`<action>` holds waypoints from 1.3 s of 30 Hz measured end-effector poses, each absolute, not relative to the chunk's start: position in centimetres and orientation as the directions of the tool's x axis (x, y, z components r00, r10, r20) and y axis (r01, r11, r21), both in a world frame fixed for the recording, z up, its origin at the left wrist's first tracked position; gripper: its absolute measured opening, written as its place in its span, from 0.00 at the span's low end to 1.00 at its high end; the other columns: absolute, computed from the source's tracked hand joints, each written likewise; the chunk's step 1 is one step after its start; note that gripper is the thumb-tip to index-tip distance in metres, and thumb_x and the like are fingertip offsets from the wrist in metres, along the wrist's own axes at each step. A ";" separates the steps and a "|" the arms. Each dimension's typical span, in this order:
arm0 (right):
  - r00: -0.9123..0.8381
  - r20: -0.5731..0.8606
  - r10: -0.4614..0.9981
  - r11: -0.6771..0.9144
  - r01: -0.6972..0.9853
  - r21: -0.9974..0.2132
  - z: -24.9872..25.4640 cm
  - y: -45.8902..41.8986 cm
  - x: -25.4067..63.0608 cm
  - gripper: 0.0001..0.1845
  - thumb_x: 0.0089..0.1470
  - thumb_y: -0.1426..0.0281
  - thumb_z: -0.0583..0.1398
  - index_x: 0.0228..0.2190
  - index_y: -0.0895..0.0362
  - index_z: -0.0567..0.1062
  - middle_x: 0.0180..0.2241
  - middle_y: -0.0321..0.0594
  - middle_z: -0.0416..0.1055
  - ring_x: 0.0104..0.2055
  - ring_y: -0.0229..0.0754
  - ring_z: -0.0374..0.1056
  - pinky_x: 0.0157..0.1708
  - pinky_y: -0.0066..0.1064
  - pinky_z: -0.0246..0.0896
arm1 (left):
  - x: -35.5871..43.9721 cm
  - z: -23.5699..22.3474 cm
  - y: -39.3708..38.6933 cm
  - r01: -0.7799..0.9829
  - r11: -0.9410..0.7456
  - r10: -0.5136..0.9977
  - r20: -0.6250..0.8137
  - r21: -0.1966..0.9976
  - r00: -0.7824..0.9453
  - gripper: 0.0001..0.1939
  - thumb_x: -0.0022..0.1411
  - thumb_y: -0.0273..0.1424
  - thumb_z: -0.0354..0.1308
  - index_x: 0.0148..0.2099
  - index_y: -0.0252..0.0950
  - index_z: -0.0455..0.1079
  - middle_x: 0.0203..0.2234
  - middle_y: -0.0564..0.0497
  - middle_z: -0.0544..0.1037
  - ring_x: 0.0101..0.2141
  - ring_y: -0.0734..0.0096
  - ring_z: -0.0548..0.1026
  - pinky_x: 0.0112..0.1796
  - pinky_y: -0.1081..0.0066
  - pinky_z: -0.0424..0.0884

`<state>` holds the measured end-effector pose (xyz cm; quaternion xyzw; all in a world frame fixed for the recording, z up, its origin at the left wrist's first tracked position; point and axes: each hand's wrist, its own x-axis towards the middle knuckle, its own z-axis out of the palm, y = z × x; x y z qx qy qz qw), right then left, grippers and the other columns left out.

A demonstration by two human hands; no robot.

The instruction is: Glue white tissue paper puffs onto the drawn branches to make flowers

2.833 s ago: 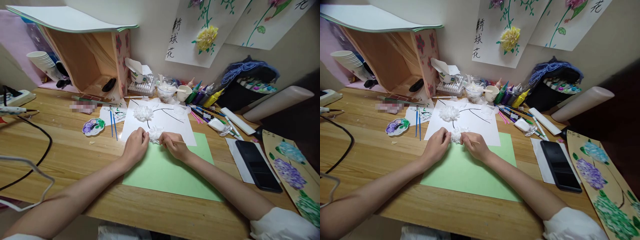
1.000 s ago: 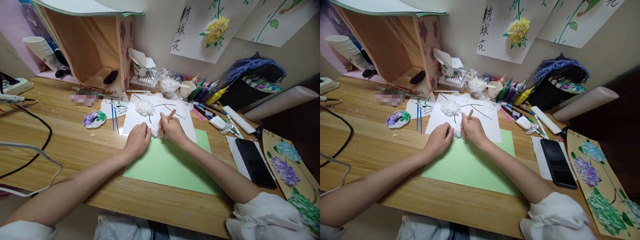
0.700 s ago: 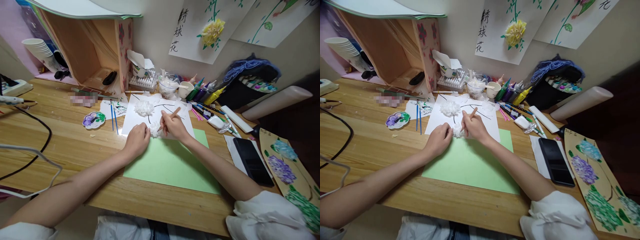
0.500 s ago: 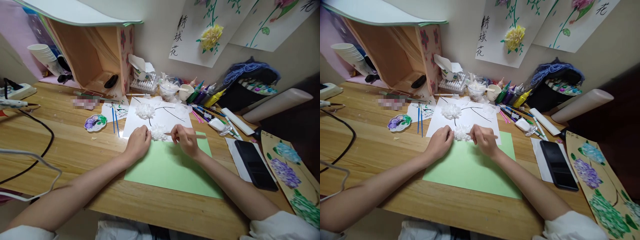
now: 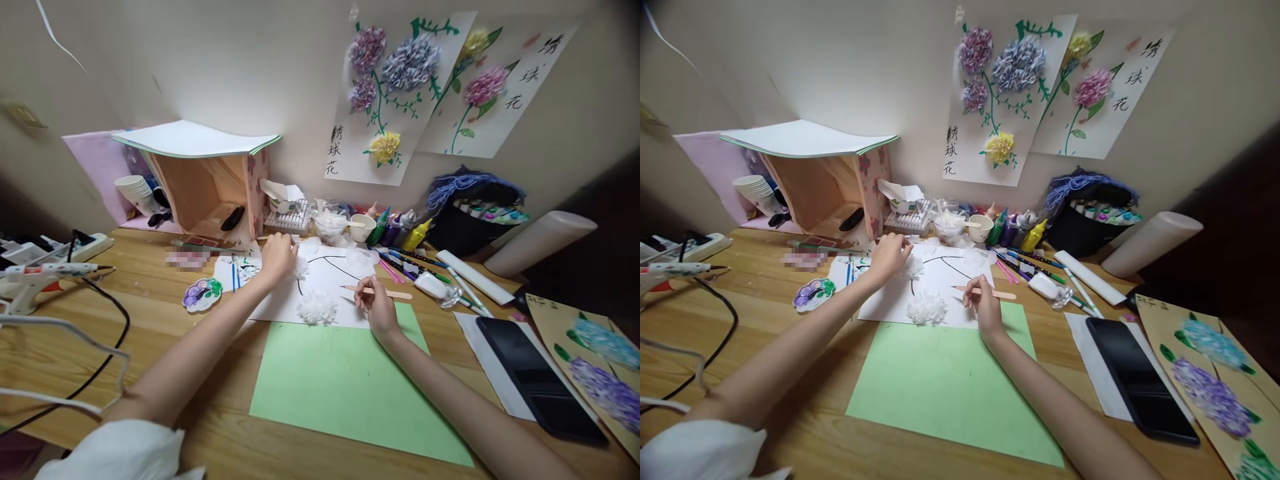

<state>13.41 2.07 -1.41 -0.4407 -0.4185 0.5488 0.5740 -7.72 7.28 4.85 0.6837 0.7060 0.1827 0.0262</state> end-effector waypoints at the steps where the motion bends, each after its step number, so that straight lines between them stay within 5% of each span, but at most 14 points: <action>1: 0.049 -0.007 0.999 0.007 -0.270 -0.963 -1.5 2.1 13.4 0.23 0.52 0.51 0.52 0.19 0.56 0.66 0.12 0.32 0.62 0.14 0.32 0.55 0.15 0.24 0.46 | -7.7 4.8 8.8 0.956 0.023 0.982 0.175 0.293 -0.077 0.12 0.60 0.33 0.49 0.39 0.33 0.70 0.42 0.40 0.72 0.46 0.57 0.66 0.44 0.64 0.62; 7: 0.014 0.004 1.000 0.007 -0.288 -0.958 -1.7 2.1 13.4 0.23 0.53 0.51 0.51 0.19 0.57 0.66 0.12 0.32 0.62 0.14 0.31 0.55 0.15 0.23 0.44 | -6.9 3.9 13.1 0.936 0.077 0.997 0.002 0.342 -0.082 0.06 0.45 0.32 0.61 0.29 0.36 0.73 0.31 0.45 0.78 0.37 0.62 0.73 0.36 0.70 0.67; 13: -0.004 0.018 1.000 0.016 -0.269 -0.963 -1.6 2.0 13.5 0.23 0.53 0.52 0.51 0.20 0.56 0.66 0.14 0.33 0.62 0.15 0.33 0.56 0.15 0.26 0.46 | -6.7 4.1 13.3 0.902 0.088 0.996 -0.011 0.422 -0.092 0.01 0.41 0.25 0.60 0.23 0.34 0.72 0.25 0.44 0.77 0.31 0.62 0.75 0.31 0.70 0.67; 20: -0.004 0.036 0.999 0.034 -0.248 -0.968 -1.3 1.9 13.4 0.25 0.55 0.51 0.48 0.19 0.56 0.65 0.12 0.32 0.60 0.14 0.33 0.53 0.15 0.25 0.45 | -8.0 6.1 10.7 0.800 -0.064 0.984 0.172 0.597 -0.050 0.10 0.54 0.34 0.56 0.34 0.33 0.73 0.33 0.45 0.78 0.34 0.67 0.74 0.34 0.72 0.67; 25: -0.084 0.245 0.966 0.234 -0.123 -0.964 -0.8 0.0 13.4 0.25 0.58 0.55 0.47 0.18 0.56 0.66 0.14 0.33 0.61 0.17 0.34 0.55 0.19 0.27 0.51 | -8.7 7.0 4.1 0.566 -0.303 0.936 0.351 0.766 0.026 0.13 0.53 0.39 0.58 0.32 0.33 0.74 0.29 0.48 0.78 0.30 0.71 0.72 0.31 0.74 0.65; 28: -0.295 0.369 0.881 0.383 -0.013 -0.924 -0.8 -1.4 13.3 0.26 0.60 0.57 0.44 0.19 0.56 0.67 0.15 0.34 0.62 0.18 0.34 0.55 0.21 0.28 0.52 | -9.1 6.1 1.0 0.532 -0.254 0.963 0.261 0.808 0.064 0.12 0.52 0.39 0.59 0.31 0.34 0.75 0.28 0.50 0.79 0.28 0.72 0.71 0.29 0.74 0.63; 32: -0.571 0.365 0.736 0.528 0.146 -0.837 -0.8 -2.0 12.8 0.25 0.61 0.61 0.43 0.20 0.56 0.68 0.17 0.35 0.63 0.20 0.35 0.58 0.24 0.28 0.55 | -9.3 4.5 -0.9 0.506 -0.170 0.985 0.125 0.845 0.121 0.10 0.49 0.38 0.61 0.29 0.36 0.76 0.27 0.51 0.79 0.27 0.73 0.71 0.27 0.73 0.61; 39: -0.636 0.272 0.722 0.516 0.232 -0.825 -0.6 -1.6 12.3 0.20 0.62 0.63 0.45 0.24 0.55 0.69 0.19 0.34 0.65 0.23 0.35 0.62 0.27 0.27 0.56 | -8.5 3.5 -3.1 0.498 -0.166 0.903 -0.072 0.851 0.424 0.07 0.48 0.36 0.62 0.29 0.39 0.77 0.24 0.53 0.78 0.27 0.72 0.71 0.28 0.73 0.61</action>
